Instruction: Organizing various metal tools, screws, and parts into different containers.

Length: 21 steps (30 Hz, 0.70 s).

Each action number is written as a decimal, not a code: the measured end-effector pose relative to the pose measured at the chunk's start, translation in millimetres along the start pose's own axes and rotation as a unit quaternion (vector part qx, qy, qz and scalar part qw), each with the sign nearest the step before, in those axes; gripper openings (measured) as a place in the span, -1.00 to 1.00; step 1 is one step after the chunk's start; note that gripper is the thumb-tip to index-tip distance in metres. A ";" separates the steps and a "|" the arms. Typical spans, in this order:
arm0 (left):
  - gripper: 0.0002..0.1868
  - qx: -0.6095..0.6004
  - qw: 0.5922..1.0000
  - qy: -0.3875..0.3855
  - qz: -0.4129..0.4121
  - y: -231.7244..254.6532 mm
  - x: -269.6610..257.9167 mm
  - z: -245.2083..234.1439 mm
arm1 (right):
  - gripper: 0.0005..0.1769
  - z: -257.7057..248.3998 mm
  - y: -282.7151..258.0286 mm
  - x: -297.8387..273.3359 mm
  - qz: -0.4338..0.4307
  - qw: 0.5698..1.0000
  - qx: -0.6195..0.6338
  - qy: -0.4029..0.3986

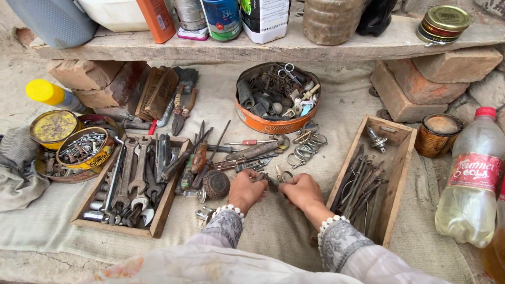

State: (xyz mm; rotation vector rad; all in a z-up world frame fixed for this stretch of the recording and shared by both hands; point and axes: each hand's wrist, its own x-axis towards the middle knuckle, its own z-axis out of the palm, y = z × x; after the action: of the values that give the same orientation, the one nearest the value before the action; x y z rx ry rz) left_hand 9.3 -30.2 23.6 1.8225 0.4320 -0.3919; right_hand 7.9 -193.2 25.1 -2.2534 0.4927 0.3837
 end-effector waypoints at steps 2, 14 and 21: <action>-0.78 -0.115 0.993 -0.035 -0.011 -12.7 14.3 2.7 | -0.81 -7.0 -2.4 -2.5 0.025 0.993 0.111 -0.041; -0.82 -0.421 0.894 -0.117 -0.100 -3.7 -4.0 -3.7 | -0.89 -29.7 -7.9 -8.7 0.160 0.771 0.598 -0.151; -0.83 -0.236 0.971 -0.032 -0.033 4.0 -2.6 -6.0 | -0.83 -11.0 -8.5 -13.6 0.024 0.936 0.347 -0.063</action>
State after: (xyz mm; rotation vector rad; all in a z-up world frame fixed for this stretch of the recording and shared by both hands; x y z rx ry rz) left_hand 9.3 -25.8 29.8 1.3317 0.4948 -0.3561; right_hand 1.1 -193.1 43.3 -1.5259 0.5171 0.3133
